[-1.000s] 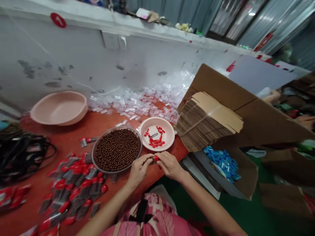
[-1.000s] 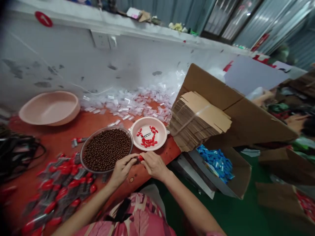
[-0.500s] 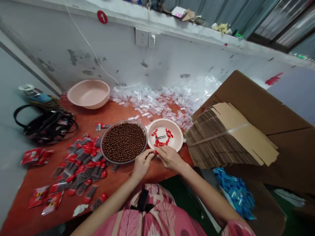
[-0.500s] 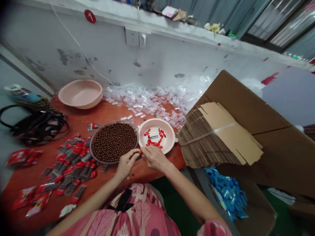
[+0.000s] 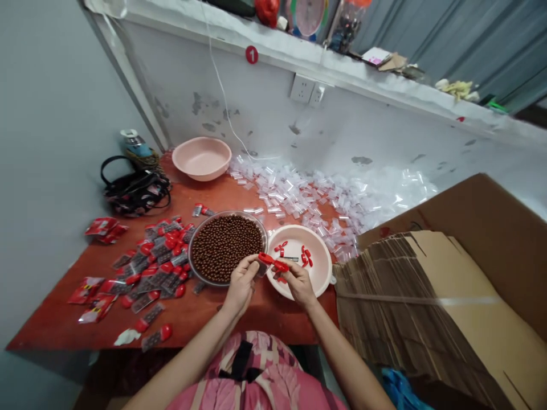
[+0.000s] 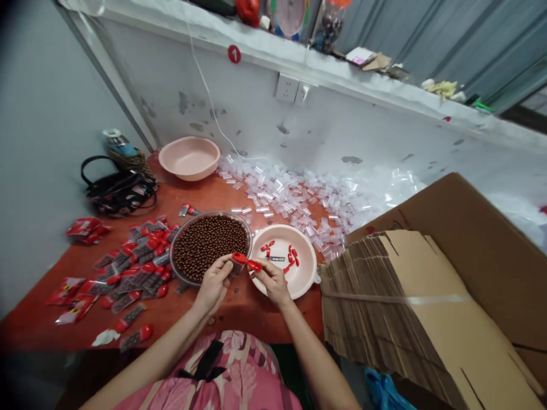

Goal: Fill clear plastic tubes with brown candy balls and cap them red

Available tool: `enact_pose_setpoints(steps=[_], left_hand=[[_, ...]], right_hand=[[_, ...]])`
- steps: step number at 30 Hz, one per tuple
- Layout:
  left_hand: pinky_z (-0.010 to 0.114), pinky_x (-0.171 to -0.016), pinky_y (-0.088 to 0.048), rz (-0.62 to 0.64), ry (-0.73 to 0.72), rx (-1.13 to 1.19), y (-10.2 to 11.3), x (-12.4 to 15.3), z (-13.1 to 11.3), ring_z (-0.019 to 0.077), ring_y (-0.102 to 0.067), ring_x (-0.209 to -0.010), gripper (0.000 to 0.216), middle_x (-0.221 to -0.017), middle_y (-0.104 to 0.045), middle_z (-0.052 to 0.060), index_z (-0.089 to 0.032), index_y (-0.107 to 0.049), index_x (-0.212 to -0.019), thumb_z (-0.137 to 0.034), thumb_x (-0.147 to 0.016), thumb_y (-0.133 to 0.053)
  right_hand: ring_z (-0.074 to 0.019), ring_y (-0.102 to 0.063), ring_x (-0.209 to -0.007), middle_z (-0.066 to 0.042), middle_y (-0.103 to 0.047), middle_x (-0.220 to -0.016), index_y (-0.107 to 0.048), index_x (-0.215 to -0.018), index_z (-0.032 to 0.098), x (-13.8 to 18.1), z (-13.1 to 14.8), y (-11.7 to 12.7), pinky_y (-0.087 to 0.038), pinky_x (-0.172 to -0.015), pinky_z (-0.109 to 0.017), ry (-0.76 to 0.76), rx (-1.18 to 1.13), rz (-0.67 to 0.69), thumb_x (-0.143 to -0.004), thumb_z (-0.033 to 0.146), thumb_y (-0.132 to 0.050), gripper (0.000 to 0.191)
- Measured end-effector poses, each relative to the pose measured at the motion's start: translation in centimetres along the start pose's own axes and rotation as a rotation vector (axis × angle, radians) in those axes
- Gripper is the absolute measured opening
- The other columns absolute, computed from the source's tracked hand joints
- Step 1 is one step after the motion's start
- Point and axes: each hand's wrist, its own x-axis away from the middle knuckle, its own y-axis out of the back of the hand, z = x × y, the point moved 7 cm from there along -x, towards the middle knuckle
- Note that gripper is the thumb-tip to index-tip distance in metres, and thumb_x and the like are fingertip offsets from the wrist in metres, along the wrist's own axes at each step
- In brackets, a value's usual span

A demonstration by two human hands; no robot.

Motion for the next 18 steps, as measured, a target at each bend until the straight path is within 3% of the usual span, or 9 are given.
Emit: enact_pose_setpoints(steps=[7, 10, 15, 18], left_hand=[[0.027, -0.078, -0.043, -0.006, -0.117, -0.230, 2.2, -0.7, -1.7, 0.0161, -0.056, -0.083, 0.024, -0.090, -0.062, 0.004, -0.016, -0.060, -0.092, -0.029, -0.072, -0.057], [0.028, -0.078, -0.043, -0.003, -0.140, -0.353, 2.8, -0.8, -2.6, 0.0174, -0.056, -0.086, 0.024, -0.092, -0.062, 0.005, -0.016, -0.061, -0.093, -0.029, -0.073, -0.055], [0.028, -0.079, -0.042, 0.099, -0.099, -0.417, 2.9, -0.4, -2.8, 0.0179, -0.055, -0.087, 0.023, -0.093, -0.062, 0.005, -0.017, -0.062, -0.092, -0.029, -0.075, -0.052], [0.028, -0.081, -0.041, 0.071, -0.074, -0.344, 3.5, -0.2, -2.6, 0.0170, -0.055, -0.088, 0.022, -0.095, -0.061, 0.004, -0.018, -0.061, -0.094, -0.028, -0.076, -0.051]], right_hand=[[-0.0219, -0.049, -0.099, -0.007, -0.057, -0.100, -0.065, -0.089, 0.019, -2.0, 0.7, -2.2, -0.038, -0.086, -0.038, 0.015, -0.078, 0.064, -0.071, 0.039, -0.056, 0.028], [-0.0223, -0.048, -0.099, -0.008, -0.056, -0.103, -0.067, -0.081, 0.017, -2.6, 0.9, -2.4, -0.039, -0.085, -0.037, -0.019, -0.089, 0.028, -0.074, 0.039, -0.051, 0.028], [-0.0173, -0.052, -0.092, -0.006, -0.055, -0.107, -0.063, -0.084, 0.018, -3.2, 0.3, -5.0, -0.042, -0.079, -0.031, -0.200, -0.232, 0.039, -0.070, 0.029, -0.057, 0.019], [-0.0150, -0.053, -0.088, -0.004, -0.055, -0.107, -0.058, -0.094, 0.020, -3.1, -0.4, -7.4, -0.044, -0.074, -0.028, -0.355, -0.354, 0.110, -0.069, 0.026, -0.058, 0.025]])
